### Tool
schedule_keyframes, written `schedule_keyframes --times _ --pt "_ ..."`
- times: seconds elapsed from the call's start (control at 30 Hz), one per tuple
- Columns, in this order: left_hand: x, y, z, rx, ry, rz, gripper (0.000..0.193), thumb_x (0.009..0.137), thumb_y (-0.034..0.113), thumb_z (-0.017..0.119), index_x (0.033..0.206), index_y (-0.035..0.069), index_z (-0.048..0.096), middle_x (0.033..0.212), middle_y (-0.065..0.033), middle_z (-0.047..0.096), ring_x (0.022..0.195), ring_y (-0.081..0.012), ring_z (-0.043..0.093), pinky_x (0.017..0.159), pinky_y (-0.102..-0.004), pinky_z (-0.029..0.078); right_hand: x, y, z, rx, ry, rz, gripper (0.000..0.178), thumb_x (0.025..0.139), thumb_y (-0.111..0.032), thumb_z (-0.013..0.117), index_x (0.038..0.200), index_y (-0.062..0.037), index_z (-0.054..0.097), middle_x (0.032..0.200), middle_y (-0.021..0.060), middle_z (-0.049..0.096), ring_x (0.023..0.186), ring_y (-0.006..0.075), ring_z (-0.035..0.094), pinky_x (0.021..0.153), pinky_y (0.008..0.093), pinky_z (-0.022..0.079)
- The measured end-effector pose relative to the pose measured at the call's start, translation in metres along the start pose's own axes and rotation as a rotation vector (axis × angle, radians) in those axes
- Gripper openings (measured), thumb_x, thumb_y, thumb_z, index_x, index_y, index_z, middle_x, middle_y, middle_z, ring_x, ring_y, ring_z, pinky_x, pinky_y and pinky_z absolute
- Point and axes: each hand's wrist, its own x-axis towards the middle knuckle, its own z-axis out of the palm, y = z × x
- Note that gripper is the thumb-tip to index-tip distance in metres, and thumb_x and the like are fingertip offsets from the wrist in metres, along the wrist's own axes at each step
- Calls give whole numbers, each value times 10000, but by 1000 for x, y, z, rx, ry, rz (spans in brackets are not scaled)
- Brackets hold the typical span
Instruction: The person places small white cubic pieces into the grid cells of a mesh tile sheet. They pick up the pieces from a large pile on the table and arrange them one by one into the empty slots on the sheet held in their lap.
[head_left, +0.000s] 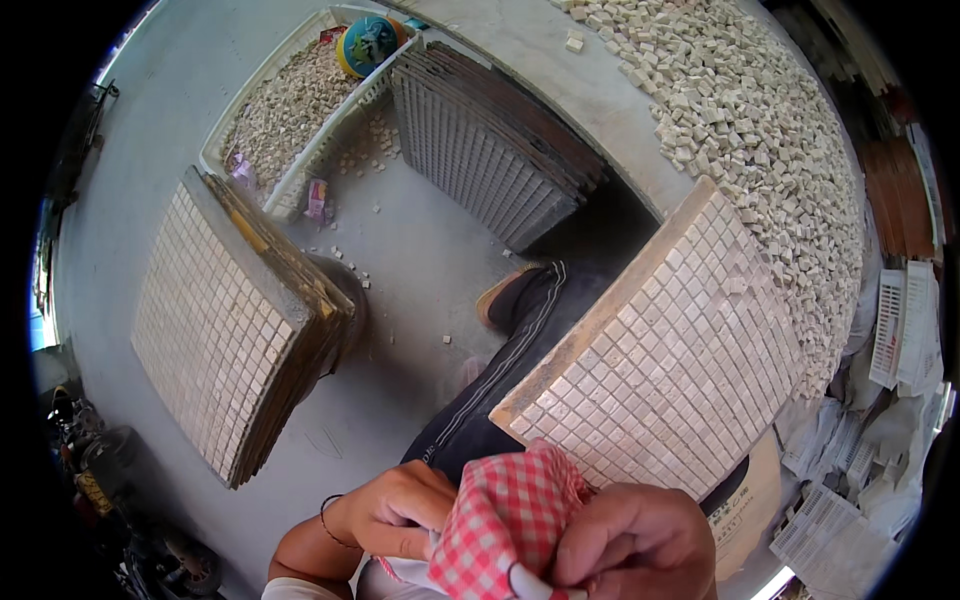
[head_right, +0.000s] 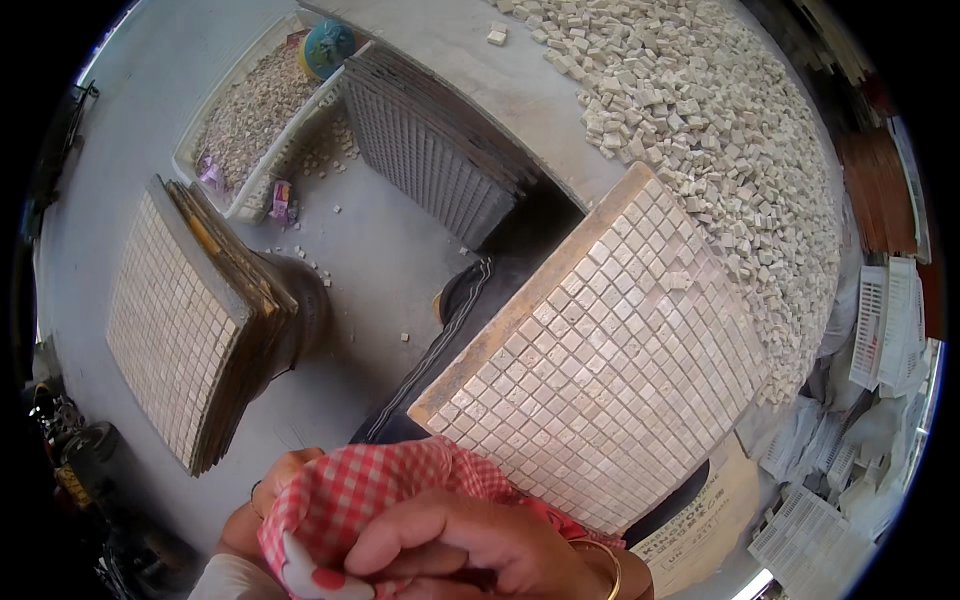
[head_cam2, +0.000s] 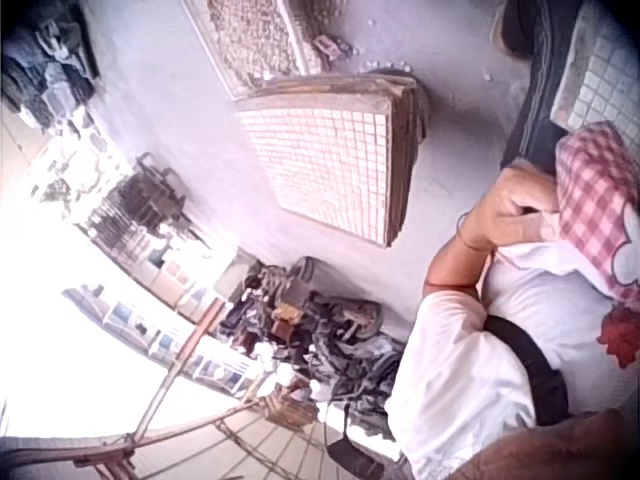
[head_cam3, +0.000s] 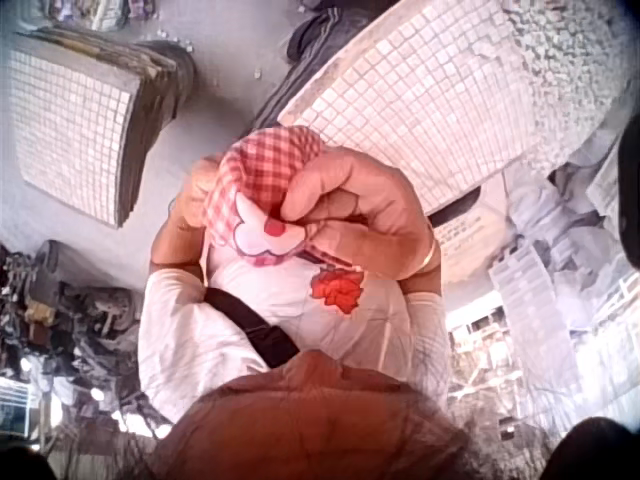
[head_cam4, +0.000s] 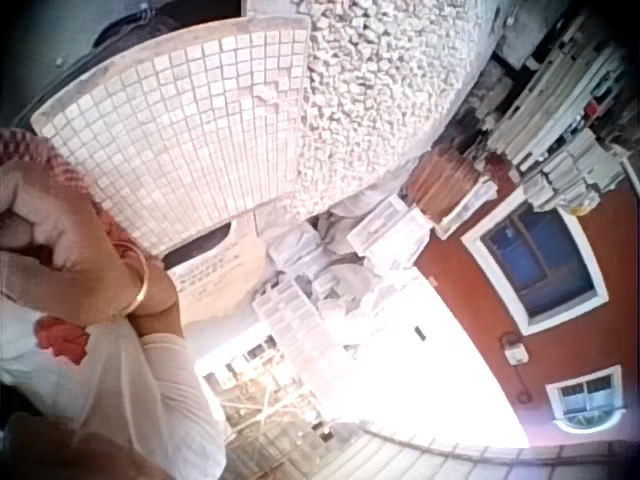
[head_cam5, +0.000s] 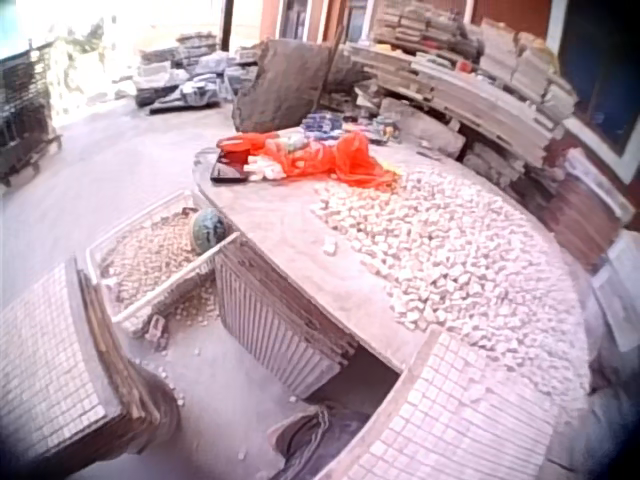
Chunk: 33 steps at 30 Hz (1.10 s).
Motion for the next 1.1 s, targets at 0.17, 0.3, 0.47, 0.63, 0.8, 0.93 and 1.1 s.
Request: schedule_keyframes --times 0.17,0.3,0.47,0.63,0.8,0.93,1.1 --pt "-10 -22 -13 -96 384 -154 299 886 231 605 842 -63 643 699 -68 620 628 -109 541 570 -268 413 35 11 -34 123 323 4 322 866 63 461 1188 74 451 1125 147 578 1044 127 548 886 273 444" --pt "-7 -22 -7 -124 379 -153 290 900 218 589 866 -67 631 735 -57 614 678 -92 525 605 -260 411 30 14 -36 86 385 -22 406 840 21 578 1212 74 424 1142 162 565 1090 150 535 929 316 438" --pt "3 -7 5 -112 318 -105 288 909 203 570 932 -76 638 753 -74 633 679 -107 548 605 -268 419 14 11 -21 -379 414 -17 567 709 -30 710 1181 97 420 1081 187 600 1015 232 596 906 350 471" --pt "15 17 25 19 0 131 319 910 229 551 759 -52 561 618 -159 482 564 -334 501 515 -368 342 -17 5 -2 -41 253 -121 357 693 11 607 1032 41 498 906 177 602 789 270 603 721 348 471" --pt "20 1 42 -168 -148 339 364 936 214 509 620 34 494 597 -135 463 498 -329 473 456 -407 337 -3 42 8 175 -405 -417 134 844 -63 631 965 -23 592 703 68 622 540 184 579 525 237 438" --pt "19 0 41 -217 -147 406 383 939 228 502 614 28 477 585 -132 440 511 -343 472 459 -413 332 -9 52 26 117 -290 -474 178 870 -88 597 1040 -38 613 809 57 673 627 175 643 559 265 477" --pt "17 4 33 -235 -159 383 414 949 250 480 597 33 460 574 -133 419 504 -344 459 459 -419 324 11 28 10 -131 -724 -245 137 893 -114 581 991 -37 637 913 74 679 708 151 665 592 279 504"
